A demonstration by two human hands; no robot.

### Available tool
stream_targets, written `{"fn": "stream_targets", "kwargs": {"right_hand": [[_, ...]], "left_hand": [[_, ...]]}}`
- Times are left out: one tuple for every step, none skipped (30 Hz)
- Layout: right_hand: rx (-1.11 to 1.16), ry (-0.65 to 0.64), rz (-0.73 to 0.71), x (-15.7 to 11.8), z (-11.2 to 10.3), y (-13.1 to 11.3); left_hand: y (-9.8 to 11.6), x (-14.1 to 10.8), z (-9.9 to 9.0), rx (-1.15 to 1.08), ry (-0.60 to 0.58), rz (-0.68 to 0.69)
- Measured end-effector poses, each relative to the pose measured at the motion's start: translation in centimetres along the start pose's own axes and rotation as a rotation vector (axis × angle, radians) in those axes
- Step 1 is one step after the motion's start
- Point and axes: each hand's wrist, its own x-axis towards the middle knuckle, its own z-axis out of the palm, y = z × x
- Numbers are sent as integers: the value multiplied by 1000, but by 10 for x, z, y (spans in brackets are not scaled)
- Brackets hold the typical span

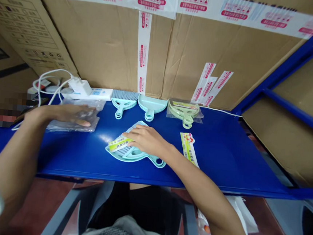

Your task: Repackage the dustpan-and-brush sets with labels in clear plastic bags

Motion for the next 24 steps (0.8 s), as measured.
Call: {"fn": "stream_targets", "kwargs": {"right_hand": [[-43,-4,-21,0,1,0],[-85,-7,-39,0,1,-1],[-121,-9,-52,1,2,-2],[-150,-9,-59,0,2,-4],[-167,-5,-59,0,2,-5],[-170,7,-51,0,2,-5],[-154,33,-35,0,1,-5],[-115,75,-11,-1,-1,-4],[-55,133,17,-1,-4,-2],[22,207,52,-2,-10,2],[107,287,96,-4,-17,6],[198,361,151,-7,-26,11],[289,417,215,-10,-38,17],[377,446,290,-16,-51,23],[470,443,365,-22,-64,29],[554,425,432,-31,-78,36],[612,429,499,-41,-92,42],[644,429,560,-51,-104,49],[663,444,606,-63,-115,55],[676,421,640,-75,-124,61],[686,362,659,-86,-131,67],[700,276,661,-96,-136,72],[711,180,659,-105,-140,75],[717,98,655,-112,-143,78]], "left_hand": [[-2,3,2,33,-83,9],[-3,5,4,67,-146,9],[-3,7,6,84,-183,7],[-4,7,6,93,-189,6],[-4,7,6,93,-185,13],[-4,7,5,90,-179,23],[-5,6,3,90,-175,31],[-6,6,2,98,-163,34],[-7,6,1,109,-142,31],[-8,8,0,122,-108,25],[-9,9,0,131,-59,11],[-9,12,1,130,3,-2],[-8,14,3,119,71,-3],[-6,17,6,107,140,8],[-2,19,9,98,205,28],[3,20,12,93,264,56],[9,20,15,89,315,88],[16,19,17,83,360,120],[24,17,18,71,394,149],[33,14,19,50,427,165],[41,11,19,34,453,172],[50,8,18,25,475,175],[57,5,18,20,493,182],[63,2,17,16,507,192]]}}
